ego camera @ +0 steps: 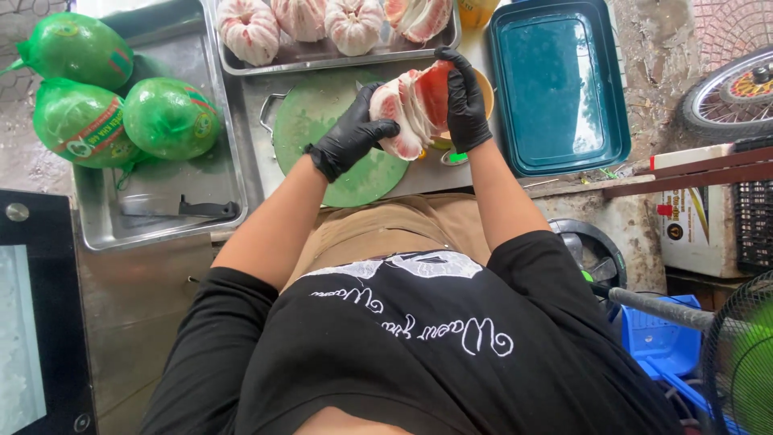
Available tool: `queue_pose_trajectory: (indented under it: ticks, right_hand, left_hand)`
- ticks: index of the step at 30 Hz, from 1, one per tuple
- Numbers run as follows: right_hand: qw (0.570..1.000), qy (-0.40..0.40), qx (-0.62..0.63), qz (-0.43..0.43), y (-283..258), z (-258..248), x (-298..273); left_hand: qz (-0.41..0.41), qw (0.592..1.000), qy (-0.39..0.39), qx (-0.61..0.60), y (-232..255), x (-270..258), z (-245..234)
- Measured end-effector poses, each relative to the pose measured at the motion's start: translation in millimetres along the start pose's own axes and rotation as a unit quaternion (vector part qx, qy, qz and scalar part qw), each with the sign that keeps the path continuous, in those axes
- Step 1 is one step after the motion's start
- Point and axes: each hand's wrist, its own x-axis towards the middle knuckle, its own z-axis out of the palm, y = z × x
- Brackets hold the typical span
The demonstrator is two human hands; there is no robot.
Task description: Peeling and removing segments from a pomelo fruit.
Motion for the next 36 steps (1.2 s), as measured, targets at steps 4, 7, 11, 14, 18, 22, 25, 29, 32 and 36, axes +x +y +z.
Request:
queue_pose_trajectory:
  ticks: [4,7,11,14,18,22,25,29,32,36]
  right_hand:
    - [0.993,-0.021,0.097,0.066,15.1,-16.0,6.1]
    - [0.997,-0.025,0.046,0.057,13.2,-11.7,11.5]
    - [0.943,0.088,-0.32,-0.019,-27.3,21.1,16.0]
    - [0.964,0.092,-0.248,-0.02,-15.1,14.2,23.7]
    - [0.996,0.059,-0.066,0.009,0.3,-8.9,28.1]
    - [0.983,0.097,0.134,0.08,25.3,-27.8,27.9]
    - [0.943,0.144,0.286,0.09,34.7,-27.0,27.4]
    - [0.814,0.259,0.508,0.111,22.4,-18.4,42.6]
    - [0.836,0.152,0.525,0.04,10.9,-13.9,49.6]
    - [0.856,0.263,0.435,0.099,69.8,-37.1,47.8]
  left_hand:
    - [-0.063,0.997,-0.035,0.011,17.5,12.4,2.5]
    - [-0.045,0.997,-0.016,0.059,0.2,25.0,10.5]
    - [0.068,0.988,0.05,0.131,-13.4,32.8,29.4]
    - [0.082,0.989,0.055,0.113,-9.2,28.7,32.2]
    - [0.061,0.997,0.032,0.046,5.4,25.2,18.7]
    - [-0.027,0.997,0.02,-0.065,22.8,18.4,15.1]
    - [-0.034,0.988,0.015,-0.149,8.4,18.7,8.9]
    - [0.004,0.95,-0.005,-0.313,-23.7,23.9,11.0]
    - [-0.039,0.903,0.024,-0.427,-45.3,19.3,20.0]
    - [-0.033,0.876,0.066,-0.476,-73.2,14.6,3.9]
